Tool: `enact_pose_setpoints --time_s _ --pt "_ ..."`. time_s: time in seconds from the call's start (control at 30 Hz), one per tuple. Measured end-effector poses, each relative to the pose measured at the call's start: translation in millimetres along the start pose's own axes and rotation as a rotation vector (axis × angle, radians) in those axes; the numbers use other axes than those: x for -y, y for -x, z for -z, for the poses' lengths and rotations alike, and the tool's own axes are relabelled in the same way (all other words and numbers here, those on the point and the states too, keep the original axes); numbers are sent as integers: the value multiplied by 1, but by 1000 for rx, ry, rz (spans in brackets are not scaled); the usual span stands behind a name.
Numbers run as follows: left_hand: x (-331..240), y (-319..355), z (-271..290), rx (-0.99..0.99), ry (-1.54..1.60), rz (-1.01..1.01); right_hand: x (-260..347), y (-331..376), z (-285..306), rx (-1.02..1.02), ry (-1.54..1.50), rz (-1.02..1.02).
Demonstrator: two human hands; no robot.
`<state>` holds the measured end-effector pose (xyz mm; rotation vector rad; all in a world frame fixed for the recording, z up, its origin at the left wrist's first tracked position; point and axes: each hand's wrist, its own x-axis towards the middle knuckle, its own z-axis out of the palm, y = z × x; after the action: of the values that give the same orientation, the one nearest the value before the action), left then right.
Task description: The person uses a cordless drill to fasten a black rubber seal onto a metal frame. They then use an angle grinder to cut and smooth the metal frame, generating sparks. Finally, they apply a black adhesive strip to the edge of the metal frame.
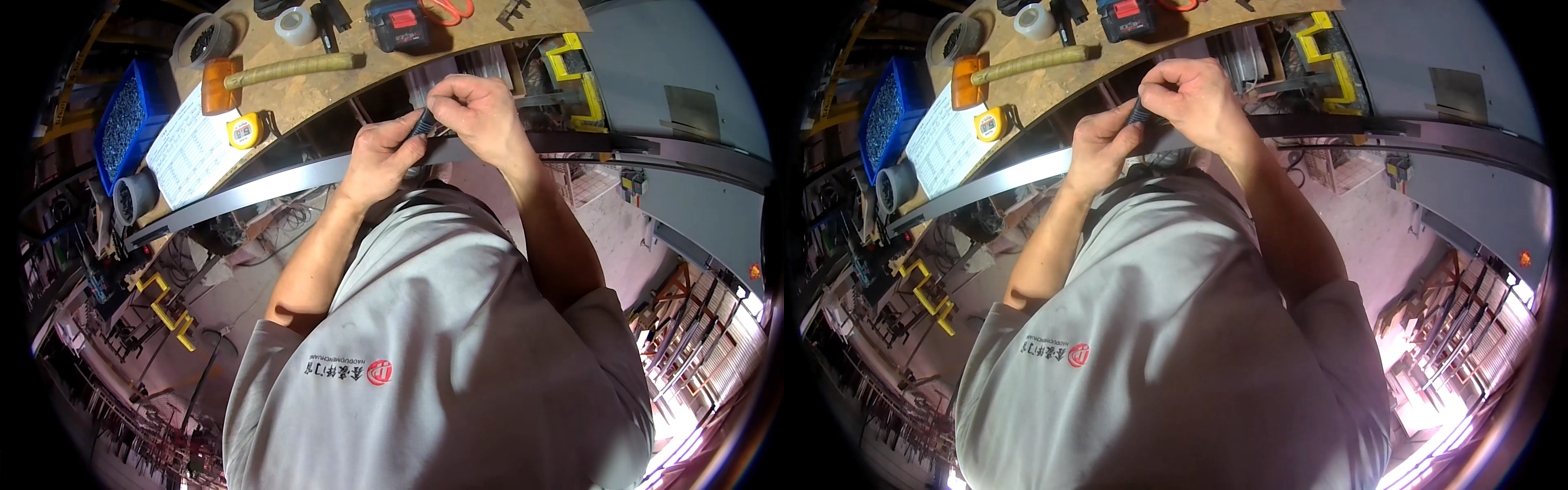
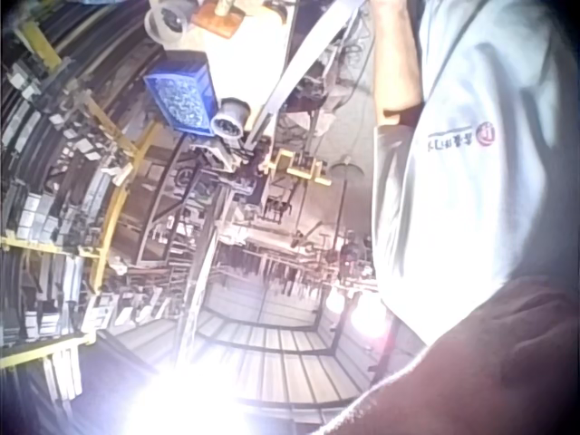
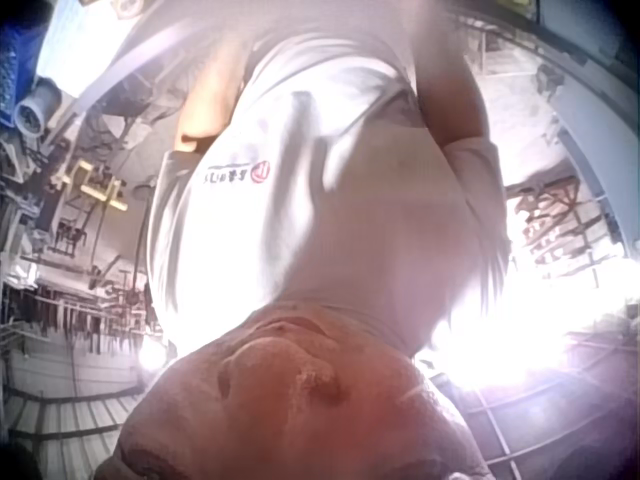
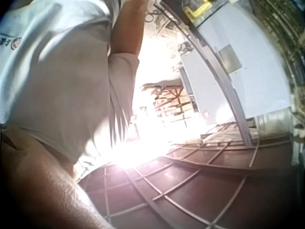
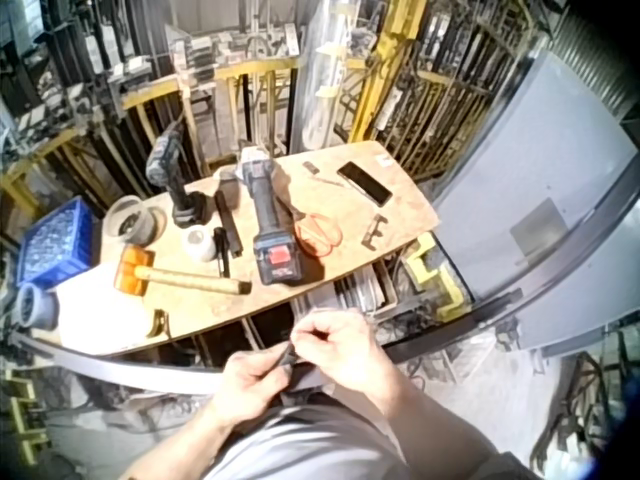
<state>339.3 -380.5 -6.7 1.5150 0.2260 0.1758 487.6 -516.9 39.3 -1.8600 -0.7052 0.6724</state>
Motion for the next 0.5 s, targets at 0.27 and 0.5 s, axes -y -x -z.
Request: enact_pose_setpoints --time_s 0.27,0.5 --pt "0 -1 1 -2 38 41 10 1 4 23 73 44" --pt "-7 -2 1 12 -34 -4 8 2 5 63 -162 -185"
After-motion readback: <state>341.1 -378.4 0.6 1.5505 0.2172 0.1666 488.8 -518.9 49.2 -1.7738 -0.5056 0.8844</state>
